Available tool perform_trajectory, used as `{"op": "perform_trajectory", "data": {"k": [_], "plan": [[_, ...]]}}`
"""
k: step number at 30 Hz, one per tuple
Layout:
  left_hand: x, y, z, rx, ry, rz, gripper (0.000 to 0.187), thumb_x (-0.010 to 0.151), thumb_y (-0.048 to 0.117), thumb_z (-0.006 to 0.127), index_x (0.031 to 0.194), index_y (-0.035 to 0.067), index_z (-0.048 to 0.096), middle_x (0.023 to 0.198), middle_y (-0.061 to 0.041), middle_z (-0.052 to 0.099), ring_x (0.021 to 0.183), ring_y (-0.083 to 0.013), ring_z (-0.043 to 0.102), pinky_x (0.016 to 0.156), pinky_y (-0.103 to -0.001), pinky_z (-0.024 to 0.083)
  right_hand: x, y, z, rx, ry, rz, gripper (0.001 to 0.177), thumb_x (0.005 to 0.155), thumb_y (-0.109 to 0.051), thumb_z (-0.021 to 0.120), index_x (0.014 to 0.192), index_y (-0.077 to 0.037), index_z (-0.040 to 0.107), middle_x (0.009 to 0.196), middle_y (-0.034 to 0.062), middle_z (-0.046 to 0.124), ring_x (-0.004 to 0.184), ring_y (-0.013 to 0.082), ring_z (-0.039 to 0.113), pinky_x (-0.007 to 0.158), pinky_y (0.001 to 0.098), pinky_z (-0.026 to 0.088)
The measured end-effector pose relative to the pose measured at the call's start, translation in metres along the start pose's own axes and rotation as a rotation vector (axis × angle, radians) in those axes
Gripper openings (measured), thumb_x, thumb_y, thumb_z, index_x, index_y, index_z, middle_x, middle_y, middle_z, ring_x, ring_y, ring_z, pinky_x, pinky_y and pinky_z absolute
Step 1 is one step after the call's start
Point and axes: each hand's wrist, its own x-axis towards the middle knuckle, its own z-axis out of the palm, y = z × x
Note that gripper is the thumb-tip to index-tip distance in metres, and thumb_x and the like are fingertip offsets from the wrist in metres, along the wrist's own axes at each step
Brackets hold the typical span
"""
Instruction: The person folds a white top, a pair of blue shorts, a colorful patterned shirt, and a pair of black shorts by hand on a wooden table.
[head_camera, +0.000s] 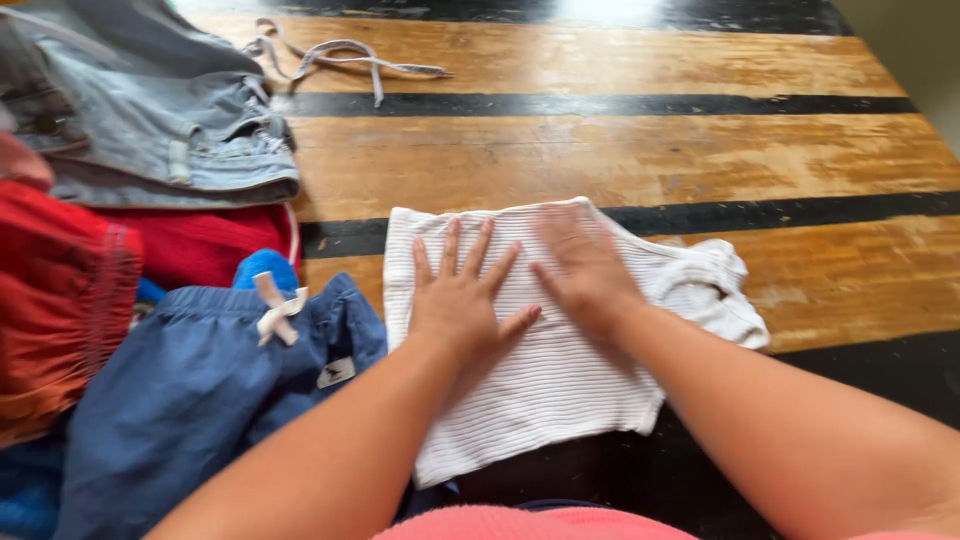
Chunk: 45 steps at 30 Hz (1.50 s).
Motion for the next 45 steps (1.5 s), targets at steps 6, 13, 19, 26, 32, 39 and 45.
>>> {"op": "perform_trajectory", "data": {"k": [6, 13, 19, 26, 32, 39, 45], "plan": [[-0.005, -0.031, -0.017, -0.007, 0.147, -0.072, 0.082, 0.093, 0.071, 0.025, 0.165, 0.034, 0.007, 0.173, -0.003, -0.004, 0.153, -0.0306, -0.011, 0.118, -0.056, -0.009, -0.026, 0.073, -0.008, -0.191, -0.008, 0.46, 0.072, 0.105, -0.052, 0.038, 0.161, -0.013, 0.016, 0.17, 0.0099, 0.008, 0.156, 0.0315, 0.002, 0.12, 0.0585, 0.0], [0.001, -0.032, -0.005, 0.042, 0.154, -0.082, 0.081, 0.094, 0.072, 0.025, 0.162, 0.032, 0.007, 0.17, -0.004, -0.003, 0.154, -0.0312, -0.01, 0.12, -0.054, -0.01, -0.03, -0.017, 0.022, 0.15, 0.149, 0.039, 0.078, 0.103, -0.051, 0.043, 0.163, -0.004, 0.025, 0.169, 0.0176, 0.026, 0.158, 0.0298, 0.022, 0.13, 0.0443, 0.015], [0.004, -0.036, 0.003, 0.048, 0.196, -0.083, 0.082, 0.092, 0.073, 0.028, 0.161, 0.033, 0.01, 0.17, -0.003, -0.001, 0.155, -0.0305, -0.011, 0.12, -0.053, -0.01, -0.062, -0.014, 0.003, 0.077, 0.024, 0.184, 0.076, 0.102, -0.054, 0.042, 0.162, -0.01, 0.025, 0.169, 0.0123, 0.02, 0.157, 0.0287, 0.015, 0.126, 0.0472, 0.007], [0.017, -0.025, 0.007, 0.137, 0.157, -0.155, 0.078, 0.096, 0.068, 0.022, 0.161, 0.029, 0.004, 0.17, -0.004, -0.004, 0.154, -0.0291, -0.011, 0.121, -0.054, -0.009, -0.113, 0.076, -0.03, -0.272, -0.109, 0.597, 0.07, 0.1, -0.055, 0.024, 0.162, -0.024, 0.012, 0.171, 0.0016, 0.004, 0.156, 0.0276, -0.002, 0.119, 0.0552, -0.005], [0.002, 0.049, 0.038, 0.082, 0.358, 0.156, 0.078, 0.101, 0.056, 0.032, 0.159, 0.009, 0.011, 0.169, -0.015, 0.001, 0.154, -0.0339, -0.003, 0.12, -0.048, -0.001, -0.097, 0.026, -0.02, 0.038, 0.184, 0.413, 0.066, 0.102, -0.04, 0.022, 0.165, -0.022, 0.02, 0.177, -0.0017, 0.012, 0.156, 0.0257, 0.019, 0.119, 0.0539, 0.021], [-0.057, 0.002, 0.042, 0.023, 0.191, 0.039, 0.084, 0.096, 0.064, 0.036, 0.162, 0.016, 0.015, 0.17, -0.009, 0.003, 0.156, -0.0275, -0.002, 0.124, -0.049, -0.001, -0.116, -0.035, -0.004, -0.147, -0.138, 0.349, 0.066, 0.101, -0.06, 0.031, 0.161, -0.035, 0.019, 0.172, -0.0004, 0.006, 0.157, 0.0258, 0.004, 0.122, 0.0556, 0.004], [-0.067, -0.036, 0.039, 0.0, 0.306, -0.023, 0.086, 0.095, 0.066, 0.035, 0.161, 0.014, 0.016, 0.17, -0.008, 0.004, 0.156, -0.0269, -0.002, 0.123, -0.042, 0.002, -0.163, 0.001, -0.025, -0.175, -0.122, 0.546, 0.07, 0.097, -0.065, 0.031, 0.161, -0.039, 0.017, 0.172, -0.0013, 0.0, 0.156, 0.0265, -0.003, 0.12, 0.0572, -0.001]]}}
